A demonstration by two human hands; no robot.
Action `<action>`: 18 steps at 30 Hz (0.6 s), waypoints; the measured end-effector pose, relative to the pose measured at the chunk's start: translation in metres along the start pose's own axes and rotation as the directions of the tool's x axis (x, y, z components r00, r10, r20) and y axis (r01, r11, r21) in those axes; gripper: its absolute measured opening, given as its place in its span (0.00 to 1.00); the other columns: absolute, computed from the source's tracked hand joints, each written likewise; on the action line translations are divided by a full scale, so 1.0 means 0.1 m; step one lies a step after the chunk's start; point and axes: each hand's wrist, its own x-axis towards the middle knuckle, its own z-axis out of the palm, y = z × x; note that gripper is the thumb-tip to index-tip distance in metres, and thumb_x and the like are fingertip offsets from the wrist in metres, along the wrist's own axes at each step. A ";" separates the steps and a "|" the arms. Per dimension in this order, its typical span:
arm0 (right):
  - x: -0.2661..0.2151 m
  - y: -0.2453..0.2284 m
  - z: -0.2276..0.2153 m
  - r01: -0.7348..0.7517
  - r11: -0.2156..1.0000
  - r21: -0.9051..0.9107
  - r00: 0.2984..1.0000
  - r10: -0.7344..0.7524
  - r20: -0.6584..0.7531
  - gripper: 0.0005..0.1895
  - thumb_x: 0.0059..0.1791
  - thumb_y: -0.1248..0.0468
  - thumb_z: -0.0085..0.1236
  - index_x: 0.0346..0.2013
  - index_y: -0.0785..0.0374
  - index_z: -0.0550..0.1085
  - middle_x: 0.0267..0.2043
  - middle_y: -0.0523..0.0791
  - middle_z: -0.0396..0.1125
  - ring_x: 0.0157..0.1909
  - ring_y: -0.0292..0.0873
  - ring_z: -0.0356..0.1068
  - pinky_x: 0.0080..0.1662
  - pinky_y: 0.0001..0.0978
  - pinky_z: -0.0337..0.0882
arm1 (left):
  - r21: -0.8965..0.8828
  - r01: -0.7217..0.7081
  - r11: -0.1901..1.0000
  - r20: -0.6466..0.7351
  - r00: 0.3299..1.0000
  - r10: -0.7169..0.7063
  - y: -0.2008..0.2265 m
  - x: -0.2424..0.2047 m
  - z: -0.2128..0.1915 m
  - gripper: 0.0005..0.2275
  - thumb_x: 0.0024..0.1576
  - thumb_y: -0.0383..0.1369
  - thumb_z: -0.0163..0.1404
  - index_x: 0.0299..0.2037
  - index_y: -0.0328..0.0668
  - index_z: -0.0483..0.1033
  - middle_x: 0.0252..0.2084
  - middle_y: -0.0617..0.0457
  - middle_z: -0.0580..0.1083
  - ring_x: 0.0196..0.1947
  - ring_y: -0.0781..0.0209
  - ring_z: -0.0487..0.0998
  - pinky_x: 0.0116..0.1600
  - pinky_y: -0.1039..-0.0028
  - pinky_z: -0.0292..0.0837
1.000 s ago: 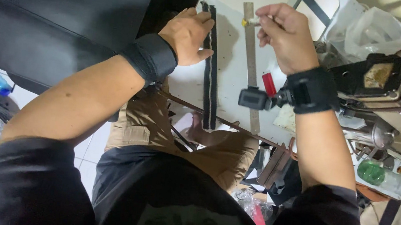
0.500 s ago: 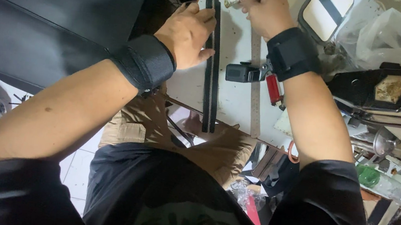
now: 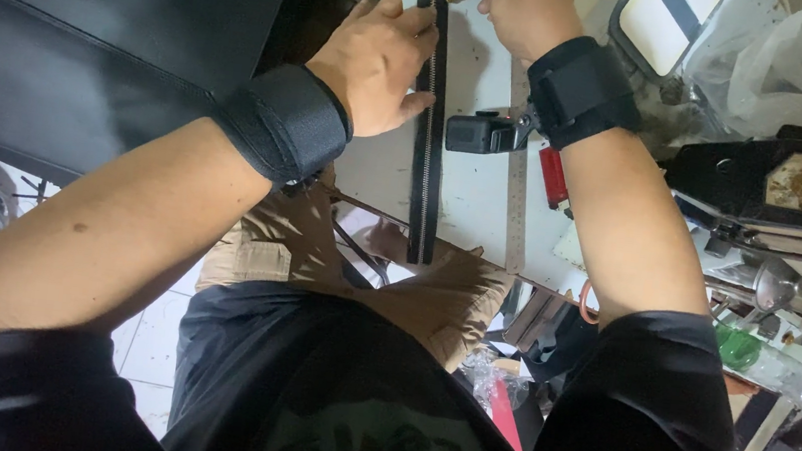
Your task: The person applies contact cement or glue to a zipper and a leather strip using a small applicator.
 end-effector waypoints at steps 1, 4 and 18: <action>0.01 0.04 0.00 0.038 0.999 0.029 0.999 -0.038 -0.001 0.09 0.61 0.61 0.51 0.51 0.60 0.76 0.44 0.42 0.73 0.40 0.35 0.72 0.45 0.27 0.74 | -0.015 -0.014 1.000 -0.029 0.999 0.014 0.00 0.00 -0.02 0.26 0.55 0.44 0.59 0.58 0.31 0.75 0.57 0.41 0.71 0.58 0.44 0.68 0.64 0.53 0.64; -0.01 0.05 0.01 0.077 0.996 0.049 0.997 -0.077 -0.001 0.08 0.61 0.62 0.51 0.51 0.61 0.76 0.47 0.42 0.74 0.43 0.37 0.73 0.48 0.28 0.75 | -0.026 -0.033 0.999 -0.084 0.996 0.030 -0.02 -0.01 0.01 0.26 0.54 0.44 0.60 0.57 0.32 0.76 0.57 0.42 0.71 0.59 0.44 0.68 0.63 0.52 0.63; -0.18 -0.06 -0.06 0.236 0.966 -0.107 0.968 -0.243 -0.056 0.05 0.62 0.67 0.51 0.46 0.63 0.75 0.39 0.44 0.73 0.40 0.40 0.75 0.45 0.32 0.76 | -0.009 -0.036 0.999 -0.081 0.996 0.036 -0.02 -0.02 0.02 0.22 0.54 0.42 0.60 0.54 0.34 0.78 0.53 0.44 0.72 0.56 0.45 0.68 0.61 0.53 0.65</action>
